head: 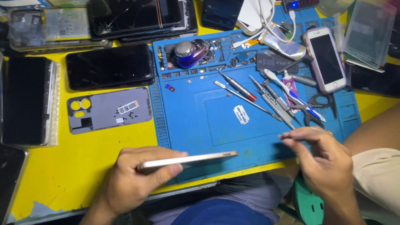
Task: The technician is carefully removing screws from the internal frame of a smartphone and then using a pry tool to detach the bottom assembly from the main chassis.
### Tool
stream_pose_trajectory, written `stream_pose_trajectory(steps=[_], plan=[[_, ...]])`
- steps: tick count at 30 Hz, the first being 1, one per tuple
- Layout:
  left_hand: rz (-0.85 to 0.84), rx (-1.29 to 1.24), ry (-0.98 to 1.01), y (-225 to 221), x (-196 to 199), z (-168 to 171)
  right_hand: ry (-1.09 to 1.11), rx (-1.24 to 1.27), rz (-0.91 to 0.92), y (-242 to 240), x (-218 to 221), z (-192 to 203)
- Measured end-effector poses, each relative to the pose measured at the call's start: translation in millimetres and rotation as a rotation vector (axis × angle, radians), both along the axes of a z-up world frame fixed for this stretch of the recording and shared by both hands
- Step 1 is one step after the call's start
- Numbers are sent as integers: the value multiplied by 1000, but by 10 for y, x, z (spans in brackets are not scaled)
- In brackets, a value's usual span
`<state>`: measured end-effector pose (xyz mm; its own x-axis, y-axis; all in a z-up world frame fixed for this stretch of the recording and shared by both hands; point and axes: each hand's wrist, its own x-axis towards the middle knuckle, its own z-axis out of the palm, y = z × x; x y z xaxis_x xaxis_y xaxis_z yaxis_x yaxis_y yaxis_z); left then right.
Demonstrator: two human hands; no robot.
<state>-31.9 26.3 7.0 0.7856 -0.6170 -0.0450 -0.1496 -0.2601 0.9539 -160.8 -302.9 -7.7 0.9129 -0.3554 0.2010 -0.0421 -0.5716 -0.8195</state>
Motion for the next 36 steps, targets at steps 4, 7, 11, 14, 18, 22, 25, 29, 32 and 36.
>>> stream_pose_trajectory(steps=[4, 7, 11, 14, 18, 22, 25, 29, 32, 36], plan=[[-21, -16, -82, -60, -53, 65, 133, 101, 115, 86, 134, -128], [11, -23, -59, -66, -89, 58, 5, -97, 194, 152, 147, -126], [19, -16, -75, -110, -80, 61, -183, 336, 284, 304, 103, -37], [22, -49, -104, -144, -92, 30, -303, 414, 401, 427, 112, -11], [-15, -105, -175, -177, -78, 53, -338, 399, 452, 498, 140, -44], [-5, -155, -178, -164, -96, -7, -314, 387, 453, 505, 144, -43], [-6, -168, -151, -171, -88, -4, -310, 370, 470, 502, 163, -26], [-8, -196, -192, -166, -86, -32, -287, 375, 452, 491, 161, -36], [-12, -210, -217, -173, -76, -25, -285, 358, 468, 490, 196, -9], [-27, -198, -235, -157, -70, -18, -281, 330, 513, 477, 223, 30]])
